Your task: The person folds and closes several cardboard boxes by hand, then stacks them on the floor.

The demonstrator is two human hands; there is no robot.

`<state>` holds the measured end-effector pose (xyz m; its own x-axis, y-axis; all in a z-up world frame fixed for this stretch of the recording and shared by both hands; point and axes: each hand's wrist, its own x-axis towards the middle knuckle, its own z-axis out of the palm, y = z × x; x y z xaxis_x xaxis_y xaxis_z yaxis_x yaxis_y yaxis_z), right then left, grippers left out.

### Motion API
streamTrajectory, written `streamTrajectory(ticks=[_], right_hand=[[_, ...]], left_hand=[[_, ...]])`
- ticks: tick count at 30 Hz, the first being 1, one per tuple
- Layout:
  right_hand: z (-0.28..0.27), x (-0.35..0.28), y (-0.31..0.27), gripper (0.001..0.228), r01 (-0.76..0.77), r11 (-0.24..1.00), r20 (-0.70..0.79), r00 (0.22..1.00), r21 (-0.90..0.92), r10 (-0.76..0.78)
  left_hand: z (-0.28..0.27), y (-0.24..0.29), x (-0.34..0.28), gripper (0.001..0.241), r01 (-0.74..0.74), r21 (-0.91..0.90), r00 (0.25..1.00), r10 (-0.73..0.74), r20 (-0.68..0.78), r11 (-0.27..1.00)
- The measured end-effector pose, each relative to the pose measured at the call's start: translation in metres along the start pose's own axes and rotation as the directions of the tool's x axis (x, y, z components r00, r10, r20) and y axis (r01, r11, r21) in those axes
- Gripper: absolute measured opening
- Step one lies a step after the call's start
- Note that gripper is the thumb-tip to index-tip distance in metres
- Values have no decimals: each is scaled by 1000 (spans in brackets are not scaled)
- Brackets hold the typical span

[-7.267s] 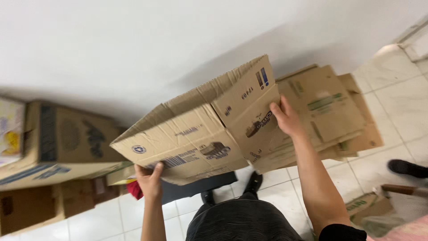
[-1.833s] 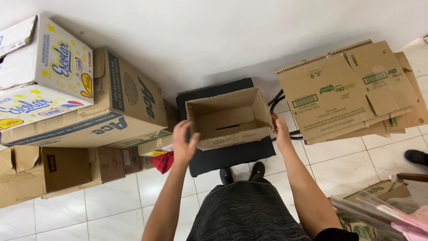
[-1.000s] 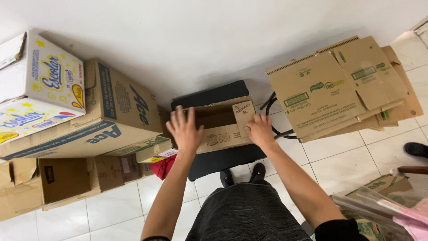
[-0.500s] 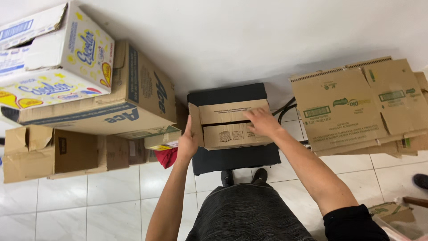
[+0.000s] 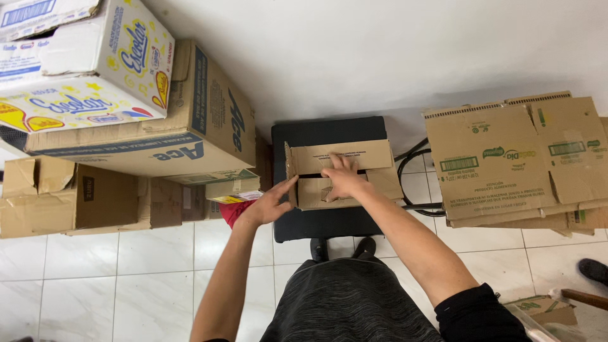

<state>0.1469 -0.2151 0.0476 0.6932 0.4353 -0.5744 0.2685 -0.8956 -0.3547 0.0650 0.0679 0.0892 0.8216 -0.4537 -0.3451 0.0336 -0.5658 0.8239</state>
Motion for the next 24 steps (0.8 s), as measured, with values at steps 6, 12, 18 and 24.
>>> streamTrajectory(ticks=[6, 12, 18, 24], right_hand=[[-7, -29, -6, 54, 290, 954, 39, 957, -74, -288], [-1, -46, -3, 45, 398, 889, -9, 912, -225, -410], [29, -34, 18, 49, 386, 883, -79, 904, -267, -420], [43, -31, 26, 69, 302, 935, -298, 890, -185, -346]], left_hand=[[-17, -17, 24, 52, -60, 745, 996, 94, -3, 665], [15, -33, 110, 29, 127, 898, 983, 69, -172, 421], [56, -42, 168, 20, 79, 908, 996, 7, -90, 412], [37, 7, 139, 89, 64, 705, 981, -174, 85, 706]])
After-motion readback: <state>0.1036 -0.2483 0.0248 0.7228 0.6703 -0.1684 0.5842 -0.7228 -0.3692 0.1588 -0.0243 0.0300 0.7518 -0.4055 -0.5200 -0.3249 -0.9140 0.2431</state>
